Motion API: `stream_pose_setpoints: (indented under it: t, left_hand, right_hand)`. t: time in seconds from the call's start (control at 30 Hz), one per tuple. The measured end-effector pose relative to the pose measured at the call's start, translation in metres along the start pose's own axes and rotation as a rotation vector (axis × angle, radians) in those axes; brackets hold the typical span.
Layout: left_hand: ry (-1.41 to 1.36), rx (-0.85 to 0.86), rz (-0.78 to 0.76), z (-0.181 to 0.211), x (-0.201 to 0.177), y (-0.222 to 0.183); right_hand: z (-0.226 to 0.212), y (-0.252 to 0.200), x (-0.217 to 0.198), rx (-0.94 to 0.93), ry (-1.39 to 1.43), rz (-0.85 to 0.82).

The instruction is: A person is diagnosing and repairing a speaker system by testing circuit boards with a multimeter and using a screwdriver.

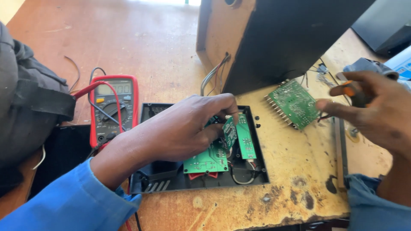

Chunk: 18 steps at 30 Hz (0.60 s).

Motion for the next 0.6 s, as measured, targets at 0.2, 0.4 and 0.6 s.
stream_pose_setpoints:
  t: [0.2,0.4,0.6]
  left_hand:
    - [0.060,0.115,0.052,0.013,0.007,0.000]
    - [0.155,0.250,0.066,0.056,0.014,-0.012]
    - [0.148,0.416,0.266,0.136,0.046,-0.022]
  right_hand:
    - [0.130,-0.015,-0.004,-0.333,0.299,0.438]
    - [0.195,-0.043,0.011,0.113,0.027,0.430]
    - [0.182,-0.065,-0.001,0.423,-0.280,0.093]
Point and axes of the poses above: each hand's wrist, its own y-axis towards the middle knuckle, its own x-axis out of the palm, z = x × y, the point moved 6 cm from there along y, towards the middle knuckle, and after that the axes turned 3 degrees about -y, right-handed, at the moved point
